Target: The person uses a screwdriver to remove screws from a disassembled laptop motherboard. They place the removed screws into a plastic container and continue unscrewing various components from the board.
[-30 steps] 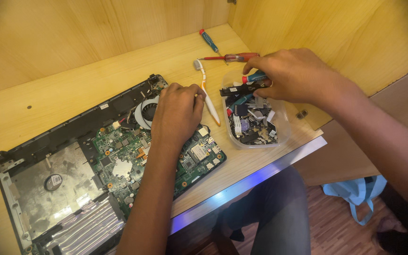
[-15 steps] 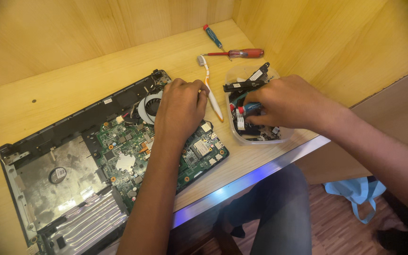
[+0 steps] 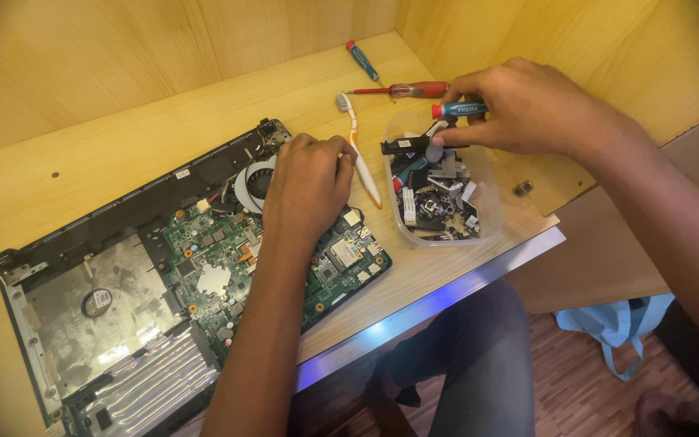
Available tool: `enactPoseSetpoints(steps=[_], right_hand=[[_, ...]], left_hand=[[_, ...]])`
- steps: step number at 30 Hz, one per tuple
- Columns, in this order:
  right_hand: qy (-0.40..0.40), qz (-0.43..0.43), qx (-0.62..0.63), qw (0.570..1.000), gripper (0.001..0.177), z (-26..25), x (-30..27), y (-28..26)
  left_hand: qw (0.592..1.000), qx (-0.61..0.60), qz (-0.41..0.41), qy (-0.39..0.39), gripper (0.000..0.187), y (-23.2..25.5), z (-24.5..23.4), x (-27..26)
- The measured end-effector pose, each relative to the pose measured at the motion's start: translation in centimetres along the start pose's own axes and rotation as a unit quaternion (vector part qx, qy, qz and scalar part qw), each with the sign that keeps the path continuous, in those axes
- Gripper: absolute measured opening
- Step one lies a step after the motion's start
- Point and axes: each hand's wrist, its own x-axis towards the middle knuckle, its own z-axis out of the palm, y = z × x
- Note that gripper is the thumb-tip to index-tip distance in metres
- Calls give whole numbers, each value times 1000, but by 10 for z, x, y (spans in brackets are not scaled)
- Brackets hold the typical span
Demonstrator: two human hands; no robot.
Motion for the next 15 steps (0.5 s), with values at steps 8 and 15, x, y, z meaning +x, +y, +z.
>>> enactPoseSetpoints(steps=[8,15], right_hand=[[-12,-55,-52,997,22,9,-14,5],[-122,-46,-125,984,34,20,-16,-8]], left_hand=[[1000,-1,-8,-12,14,-1,1,0],[1000,0,-10,-4,15,-1,1,1]])
